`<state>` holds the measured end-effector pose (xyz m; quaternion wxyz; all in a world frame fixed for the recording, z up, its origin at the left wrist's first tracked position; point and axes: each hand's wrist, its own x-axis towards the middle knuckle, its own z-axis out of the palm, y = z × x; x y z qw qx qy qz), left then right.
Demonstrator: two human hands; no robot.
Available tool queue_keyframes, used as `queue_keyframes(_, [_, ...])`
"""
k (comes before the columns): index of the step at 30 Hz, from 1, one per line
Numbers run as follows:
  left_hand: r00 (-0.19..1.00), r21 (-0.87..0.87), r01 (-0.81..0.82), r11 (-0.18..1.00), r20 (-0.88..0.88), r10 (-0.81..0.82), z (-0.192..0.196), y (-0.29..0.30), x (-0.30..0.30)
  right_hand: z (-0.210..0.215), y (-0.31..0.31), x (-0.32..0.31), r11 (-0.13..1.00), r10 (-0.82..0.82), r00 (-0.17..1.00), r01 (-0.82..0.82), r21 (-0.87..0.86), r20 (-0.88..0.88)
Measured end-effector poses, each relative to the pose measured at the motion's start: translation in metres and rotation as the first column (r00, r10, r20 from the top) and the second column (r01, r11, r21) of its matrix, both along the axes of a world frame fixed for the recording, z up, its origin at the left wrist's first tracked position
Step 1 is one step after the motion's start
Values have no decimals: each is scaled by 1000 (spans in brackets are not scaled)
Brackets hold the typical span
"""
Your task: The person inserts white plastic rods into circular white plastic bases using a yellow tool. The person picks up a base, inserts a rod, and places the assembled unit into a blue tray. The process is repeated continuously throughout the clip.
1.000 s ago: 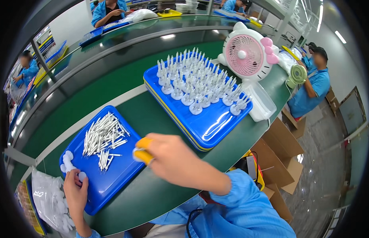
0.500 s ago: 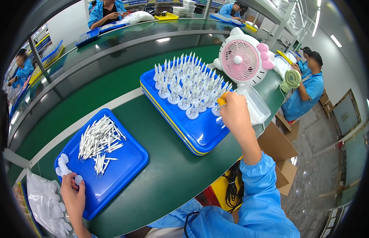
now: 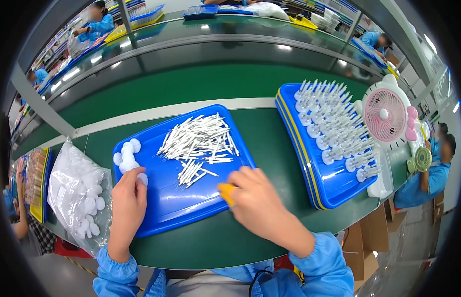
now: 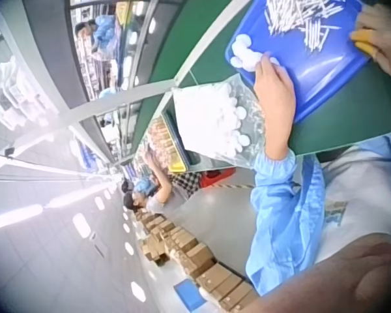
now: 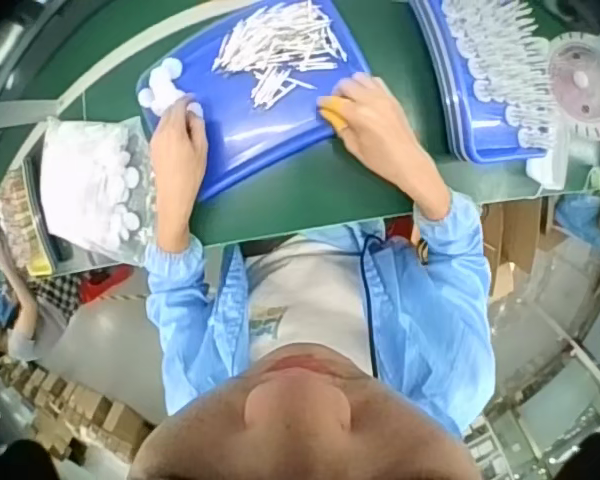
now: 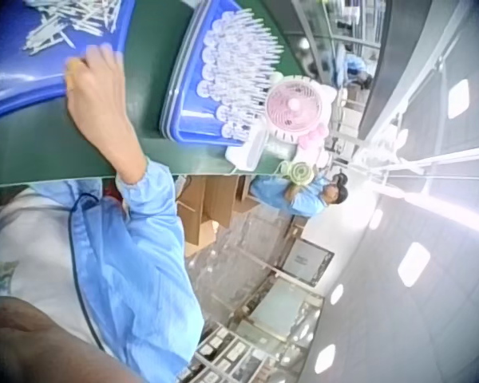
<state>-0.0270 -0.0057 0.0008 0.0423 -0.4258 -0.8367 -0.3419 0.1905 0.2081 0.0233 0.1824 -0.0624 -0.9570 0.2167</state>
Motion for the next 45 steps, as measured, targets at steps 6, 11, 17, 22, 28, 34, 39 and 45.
queue_keyframes(6, [953,59,12,998,300,-30,0,-3,7,-17,-13,-57,985,86,990,-102,140,110])
queue_keyframes(11, [816,173,33,984,565,-127,7,1,14,-9,-14,-49,991,130,990,-131,12,61])
queue_keyframes(17, [459,322,1,947,841,-286,6,3,31,12,-39,-32,922,123,992,-99,-374,41])
queue_keyframes(22, [517,301,53,952,807,-284,6,6,37,1,-40,-30,923,173,985,-160,-349,7])
queue_keyframes(28, [702,265,76,961,670,-241,5,9,40,-5,-38,-29,925,123,992,-107,-364,19])
queue_keyframes(34, [774,174,95,980,606,-183,6,9,43,-7,-40,-32,927,103,994,-84,-367,34])
queue_keyframes(39, [855,208,148,967,464,-231,7,12,48,-10,-50,-36,928,77,997,-83,-363,-30])
queue_keyframes(45, [920,204,177,963,313,-236,6,10,50,-16,-57,-35,926,37,989,-87,-367,-140])
